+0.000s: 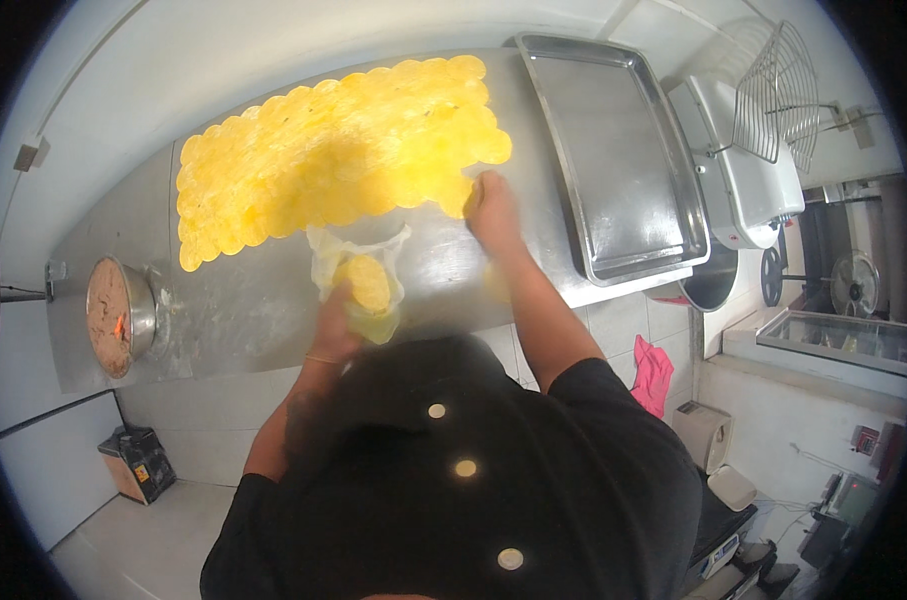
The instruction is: The person places round yellow discs into a paper cone held in the left hand, then scoops a brown paste from a metal bowl using an orange spatula and adds it to the cone. The person repeats this process multiple times.
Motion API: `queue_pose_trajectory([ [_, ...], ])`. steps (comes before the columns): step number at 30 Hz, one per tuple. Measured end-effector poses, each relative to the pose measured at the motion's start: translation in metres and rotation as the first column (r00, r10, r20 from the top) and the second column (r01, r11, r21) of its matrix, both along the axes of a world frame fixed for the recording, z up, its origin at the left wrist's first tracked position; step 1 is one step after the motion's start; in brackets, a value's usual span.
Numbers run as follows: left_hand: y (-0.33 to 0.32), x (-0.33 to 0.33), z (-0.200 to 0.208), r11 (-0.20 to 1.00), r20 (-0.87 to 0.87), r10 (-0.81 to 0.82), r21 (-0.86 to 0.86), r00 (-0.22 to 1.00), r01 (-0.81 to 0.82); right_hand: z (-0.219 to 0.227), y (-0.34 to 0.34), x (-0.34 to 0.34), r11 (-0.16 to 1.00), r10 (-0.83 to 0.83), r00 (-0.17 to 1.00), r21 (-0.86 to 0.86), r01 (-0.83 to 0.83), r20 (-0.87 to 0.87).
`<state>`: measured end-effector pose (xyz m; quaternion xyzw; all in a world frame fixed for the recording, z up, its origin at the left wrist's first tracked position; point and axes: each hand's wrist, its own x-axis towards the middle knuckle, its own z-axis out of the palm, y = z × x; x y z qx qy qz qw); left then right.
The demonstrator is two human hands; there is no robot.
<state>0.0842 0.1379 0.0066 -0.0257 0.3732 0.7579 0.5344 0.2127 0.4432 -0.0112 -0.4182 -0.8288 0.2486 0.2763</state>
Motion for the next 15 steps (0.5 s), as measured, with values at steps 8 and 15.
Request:
queue_pose_trajectory([
  [8, 0.002, 0.008, 0.011, 1.000, -0.158, -0.019, -0.023, 0.987, 0.016, 0.003, 0.036, -0.016, 0.999, -0.044, 0.997, -0.003, 0.044, 0.068],
  [15, 0.008, 0.007, 0.013, 0.999, -0.154, -0.031, -0.046, 0.988, 0.024, 0.056, -0.062, -0.008, 0.931, 0.295, 0.934, -0.157, -0.328, -0.203],
])
